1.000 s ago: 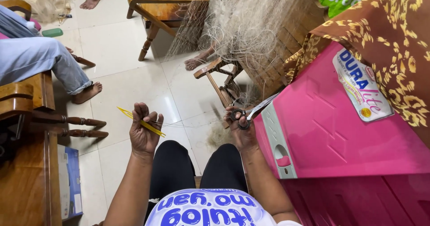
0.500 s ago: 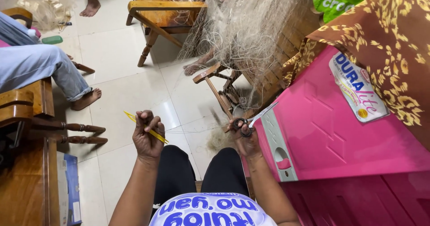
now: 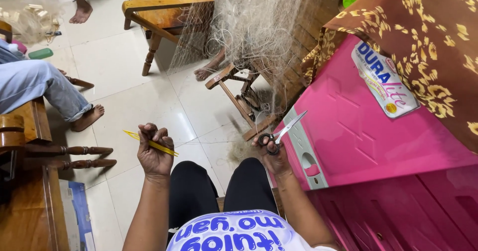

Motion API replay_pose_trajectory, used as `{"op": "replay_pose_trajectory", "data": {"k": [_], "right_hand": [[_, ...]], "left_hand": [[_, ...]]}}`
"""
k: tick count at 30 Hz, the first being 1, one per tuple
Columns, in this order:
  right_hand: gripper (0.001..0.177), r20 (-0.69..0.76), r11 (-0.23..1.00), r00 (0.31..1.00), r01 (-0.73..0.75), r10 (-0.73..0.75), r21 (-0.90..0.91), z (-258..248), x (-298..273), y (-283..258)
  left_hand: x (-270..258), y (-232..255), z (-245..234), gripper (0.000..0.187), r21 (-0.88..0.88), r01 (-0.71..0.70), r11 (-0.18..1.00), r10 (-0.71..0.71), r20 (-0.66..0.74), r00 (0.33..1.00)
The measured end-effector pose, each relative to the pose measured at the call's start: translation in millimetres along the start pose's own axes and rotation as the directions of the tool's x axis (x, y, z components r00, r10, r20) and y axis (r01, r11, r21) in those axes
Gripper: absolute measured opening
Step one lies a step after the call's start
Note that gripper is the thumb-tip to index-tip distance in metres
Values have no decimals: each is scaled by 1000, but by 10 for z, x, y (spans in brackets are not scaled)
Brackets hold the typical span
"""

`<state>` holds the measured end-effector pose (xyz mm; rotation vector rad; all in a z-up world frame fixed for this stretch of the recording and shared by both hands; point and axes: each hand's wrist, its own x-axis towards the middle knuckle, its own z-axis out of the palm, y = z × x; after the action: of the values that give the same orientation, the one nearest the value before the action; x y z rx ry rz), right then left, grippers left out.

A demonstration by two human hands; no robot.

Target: Repairing a fishing net by weaving nylon line using a plastic shuttle and cutting excess with scissors.

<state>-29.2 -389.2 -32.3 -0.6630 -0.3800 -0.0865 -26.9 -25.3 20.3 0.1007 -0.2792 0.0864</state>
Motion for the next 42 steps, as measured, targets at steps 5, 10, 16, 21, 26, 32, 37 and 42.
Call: {"op": "replay_pose_trajectory", "data": {"k": [5, 10, 16, 21, 26, 32, 37, 42], "right_hand": [[6, -24, 1000, 1000, -20, 20, -4, -241, -114, 25], [7, -52, 999, 998, -34, 32, -38, -204, -158, -34], [12, -57, 994, 998, -36, 30, -103, -73, -148, -114], [13, -64, 992, 998, -27, 19, -122, -149, -160, -95], [12, -47, 993, 999, -12, 6, -117, -17, -68, -138], [12, -25, 999, 999, -34, 33, -28, 206, 134, -119], [11, -33, 998, 997, -63, 63, -10, 206, 246, -33], [15, -99, 970, 979, -193, 180, -151, 491, 258, -215]], "left_hand": [[-13, -27, -62, 35, 23, -12, 1000, 13, -36, 999], [-11, -39, -112, 34, 46, -19, 999, 21, -55, 998], [-16, -24, -131, 35, 61, -25, 998, 28, -52, 998], [-30, -9, -123, 35, 61, -28, 998, 31, -54, 998], [-49, -8, 0, 34, 60, -29, 998, 32, -51, 998], [-113, 2, 55, 33, 64, -37, 997, 40, -53, 998], [-201, -17, 84, 33, 71, -43, 997, 48, -62, 997], [-225, -19, 123, 34, 74, -35, 997, 39, -56, 998]]}}
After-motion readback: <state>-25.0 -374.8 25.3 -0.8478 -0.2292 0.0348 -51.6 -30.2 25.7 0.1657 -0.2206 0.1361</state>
